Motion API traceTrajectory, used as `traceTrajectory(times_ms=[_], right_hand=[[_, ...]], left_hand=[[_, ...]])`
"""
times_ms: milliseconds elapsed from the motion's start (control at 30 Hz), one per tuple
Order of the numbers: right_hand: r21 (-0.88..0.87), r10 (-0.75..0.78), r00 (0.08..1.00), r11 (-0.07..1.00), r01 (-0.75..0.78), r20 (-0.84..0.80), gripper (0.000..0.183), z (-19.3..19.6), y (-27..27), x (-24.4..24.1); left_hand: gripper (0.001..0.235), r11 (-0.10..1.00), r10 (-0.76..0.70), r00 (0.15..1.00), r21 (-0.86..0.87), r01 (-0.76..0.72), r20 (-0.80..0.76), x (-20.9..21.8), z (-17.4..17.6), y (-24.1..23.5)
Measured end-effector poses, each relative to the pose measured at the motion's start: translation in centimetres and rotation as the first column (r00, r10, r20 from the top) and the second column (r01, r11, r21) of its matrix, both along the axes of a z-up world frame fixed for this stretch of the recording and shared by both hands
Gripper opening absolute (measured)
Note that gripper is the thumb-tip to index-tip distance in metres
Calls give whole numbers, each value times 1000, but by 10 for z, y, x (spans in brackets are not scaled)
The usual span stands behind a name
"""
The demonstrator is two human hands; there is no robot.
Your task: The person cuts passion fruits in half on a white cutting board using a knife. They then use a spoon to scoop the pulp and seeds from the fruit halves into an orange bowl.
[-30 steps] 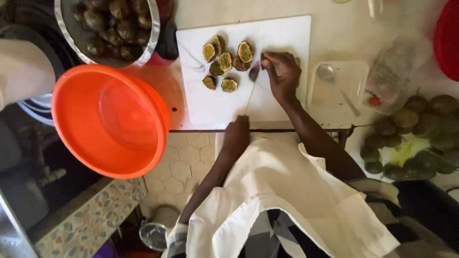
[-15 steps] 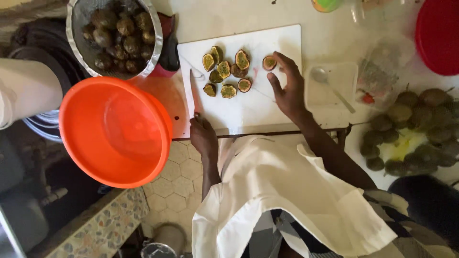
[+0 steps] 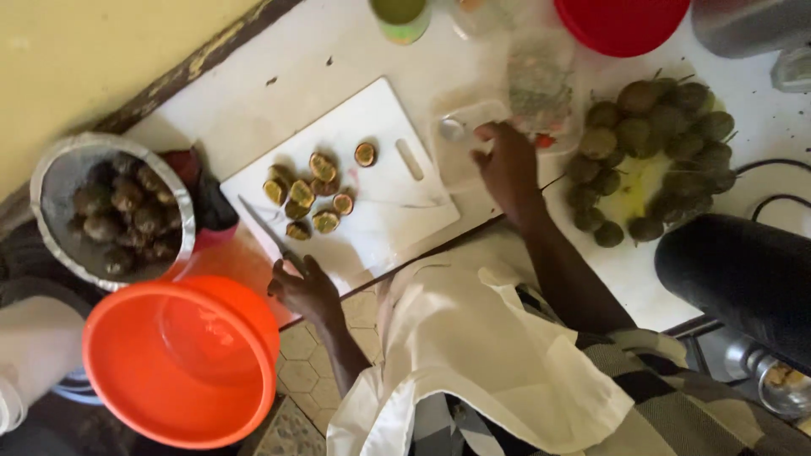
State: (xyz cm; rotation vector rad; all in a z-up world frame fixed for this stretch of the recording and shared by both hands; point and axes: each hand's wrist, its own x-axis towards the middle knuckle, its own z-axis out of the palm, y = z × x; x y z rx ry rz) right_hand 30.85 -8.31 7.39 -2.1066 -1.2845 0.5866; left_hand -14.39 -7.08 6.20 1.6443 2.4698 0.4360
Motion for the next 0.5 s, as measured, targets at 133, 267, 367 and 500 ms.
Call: traceTrajectory(times_ms=[133,267,367,500], right_hand=[[-101,10,999,995,-6,39,50,-32,3,-7],[-337,110,994,937,-94,29,27,-48,9,3],[-278,133,991,951,-137,-34,17,7,10,4],[-155,106,967,977,-144,-232,22,59,3,1]], left_hand=[[59,995,-101,995,12,101,-12,23,37,8],[59,988,-147,978,76,137,149,50,70,9],[54,982,-162,955,137,131,247,74,103,3],[35,983,184,409,-158,-98,894,111,122,6]])
